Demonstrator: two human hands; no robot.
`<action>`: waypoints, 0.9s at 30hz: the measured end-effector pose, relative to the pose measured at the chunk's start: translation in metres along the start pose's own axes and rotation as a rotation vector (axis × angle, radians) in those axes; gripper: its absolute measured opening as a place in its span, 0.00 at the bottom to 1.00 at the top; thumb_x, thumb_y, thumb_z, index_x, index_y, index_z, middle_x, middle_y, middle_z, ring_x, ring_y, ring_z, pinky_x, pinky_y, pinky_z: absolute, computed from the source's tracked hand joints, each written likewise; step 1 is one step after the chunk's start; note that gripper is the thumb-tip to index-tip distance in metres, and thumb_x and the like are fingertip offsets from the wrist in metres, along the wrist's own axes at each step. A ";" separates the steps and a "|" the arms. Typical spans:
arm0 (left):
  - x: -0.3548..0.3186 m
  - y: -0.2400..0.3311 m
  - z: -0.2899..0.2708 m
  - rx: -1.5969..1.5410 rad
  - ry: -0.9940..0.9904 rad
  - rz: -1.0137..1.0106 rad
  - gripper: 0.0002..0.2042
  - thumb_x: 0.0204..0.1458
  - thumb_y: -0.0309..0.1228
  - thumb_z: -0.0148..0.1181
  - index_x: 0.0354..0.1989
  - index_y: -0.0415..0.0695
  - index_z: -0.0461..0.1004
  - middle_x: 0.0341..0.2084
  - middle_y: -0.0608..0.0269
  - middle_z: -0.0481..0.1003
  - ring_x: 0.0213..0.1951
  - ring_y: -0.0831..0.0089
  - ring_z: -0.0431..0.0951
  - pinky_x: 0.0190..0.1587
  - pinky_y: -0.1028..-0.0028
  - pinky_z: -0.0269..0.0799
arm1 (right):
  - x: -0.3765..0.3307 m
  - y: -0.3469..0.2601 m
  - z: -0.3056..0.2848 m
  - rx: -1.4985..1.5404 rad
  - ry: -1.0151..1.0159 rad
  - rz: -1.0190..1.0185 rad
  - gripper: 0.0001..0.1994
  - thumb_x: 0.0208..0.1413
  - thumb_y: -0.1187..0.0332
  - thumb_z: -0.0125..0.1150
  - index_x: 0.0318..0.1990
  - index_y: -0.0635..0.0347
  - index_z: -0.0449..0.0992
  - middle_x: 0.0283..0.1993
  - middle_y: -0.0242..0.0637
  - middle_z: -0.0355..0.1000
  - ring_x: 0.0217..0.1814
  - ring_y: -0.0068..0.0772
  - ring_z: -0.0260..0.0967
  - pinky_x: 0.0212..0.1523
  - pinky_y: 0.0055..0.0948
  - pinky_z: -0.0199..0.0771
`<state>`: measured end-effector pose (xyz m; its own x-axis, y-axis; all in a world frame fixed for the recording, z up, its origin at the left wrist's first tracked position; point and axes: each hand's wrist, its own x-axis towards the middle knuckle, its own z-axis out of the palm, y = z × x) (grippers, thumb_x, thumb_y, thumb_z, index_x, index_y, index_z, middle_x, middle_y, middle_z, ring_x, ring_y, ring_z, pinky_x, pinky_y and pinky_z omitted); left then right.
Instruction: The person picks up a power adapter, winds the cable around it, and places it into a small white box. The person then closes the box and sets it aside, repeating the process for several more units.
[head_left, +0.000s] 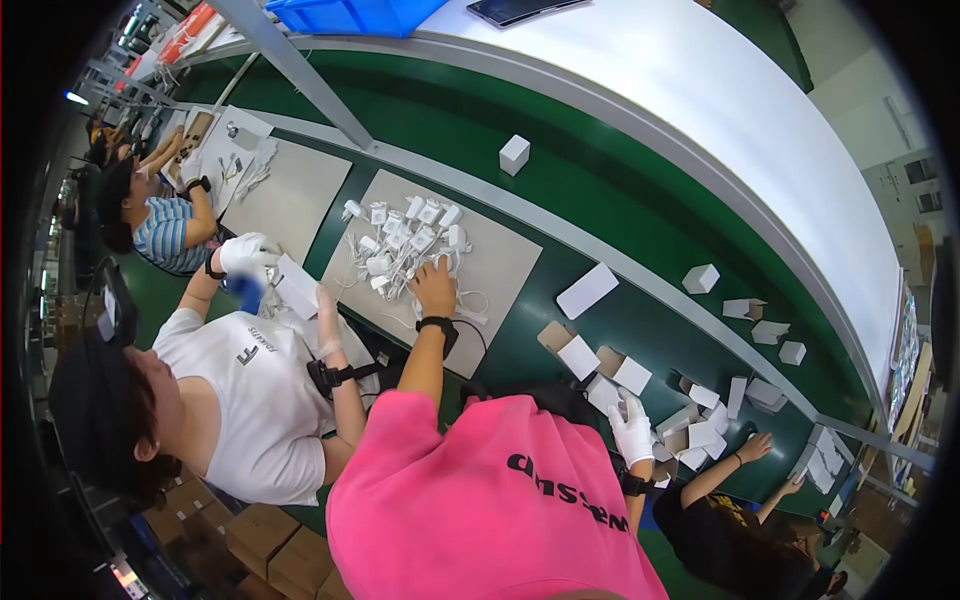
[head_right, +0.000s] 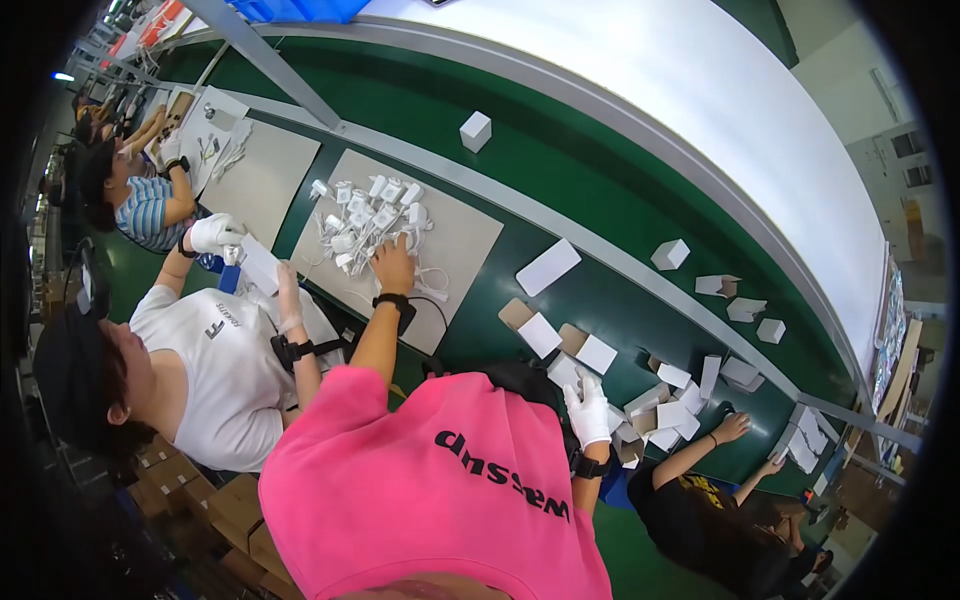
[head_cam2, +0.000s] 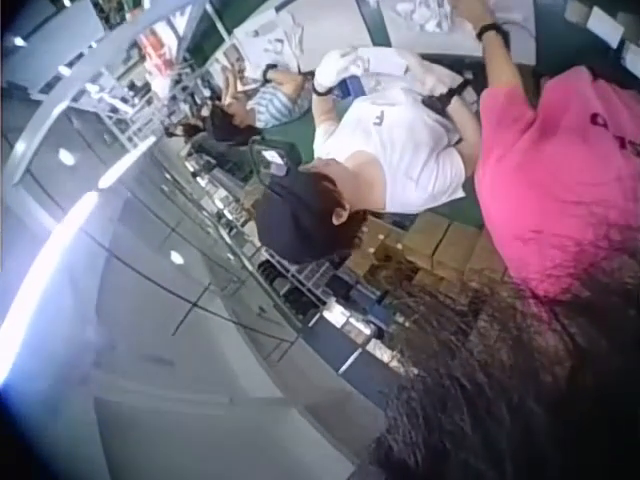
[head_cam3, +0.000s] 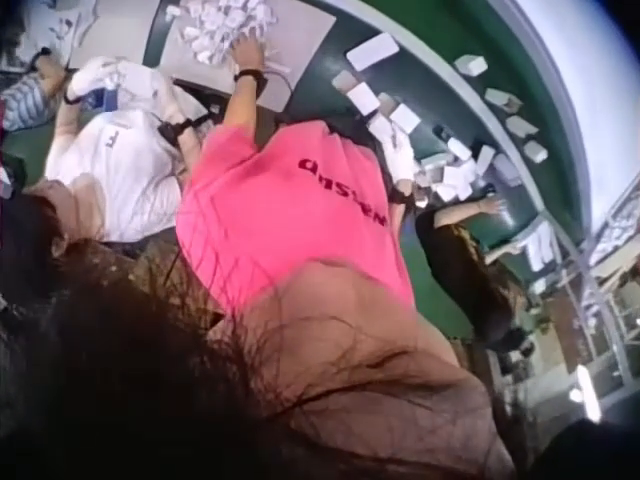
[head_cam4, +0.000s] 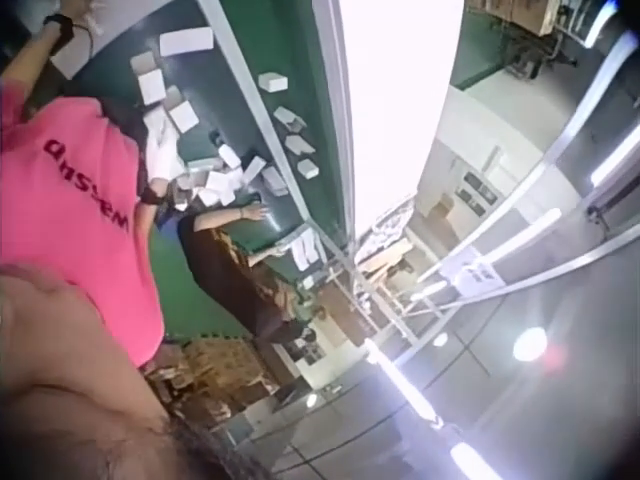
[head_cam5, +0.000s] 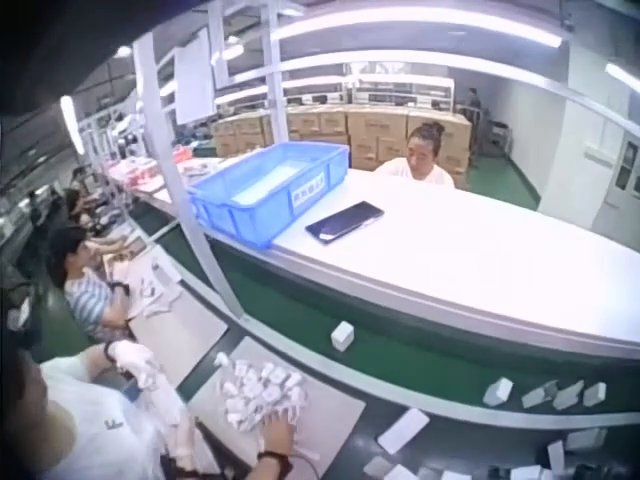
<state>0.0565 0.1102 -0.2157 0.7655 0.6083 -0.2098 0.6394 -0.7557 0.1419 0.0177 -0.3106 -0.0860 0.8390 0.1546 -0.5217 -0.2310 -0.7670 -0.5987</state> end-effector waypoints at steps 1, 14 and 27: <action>0.006 -0.007 -0.002 0.003 0.008 -0.003 0.21 0.44 0.29 0.59 0.51 0.49 0.70 0.47 0.51 0.70 0.53 0.54 0.67 0.54 0.56 0.61 | -0.001 -0.003 0.002 0.004 -0.002 -0.008 0.20 0.52 0.70 0.59 0.54 0.59 0.69 0.44 0.48 0.70 0.41 0.44 0.71 0.42 0.34 0.71; -0.013 -0.007 -0.125 -1.371 0.109 -0.239 0.17 0.60 0.31 0.49 0.56 0.39 0.62 0.44 0.53 0.73 0.42 0.68 0.75 0.44 0.73 0.70 | -0.008 -0.009 0.008 0.055 0.000 -0.186 0.20 0.54 0.69 0.58 0.56 0.59 0.68 0.48 0.48 0.70 0.43 0.39 0.72 0.43 0.32 0.72; -0.041 -0.021 -0.121 -1.193 0.491 0.240 0.18 0.55 0.23 0.54 0.54 0.36 0.64 0.50 0.58 0.68 0.48 0.67 0.73 0.50 0.72 0.67 | 0.039 -0.159 0.011 0.189 -0.300 -0.668 0.21 0.54 0.71 0.58 0.56 0.63 0.66 0.52 0.43 0.69 0.46 0.32 0.71 0.49 0.28 0.70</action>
<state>0.0204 0.1306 -0.0930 0.6526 0.7054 0.2765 -0.0393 -0.3329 0.9421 0.0813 -0.1761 -0.0178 0.6663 0.7327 -0.1385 0.1762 -0.3352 -0.9255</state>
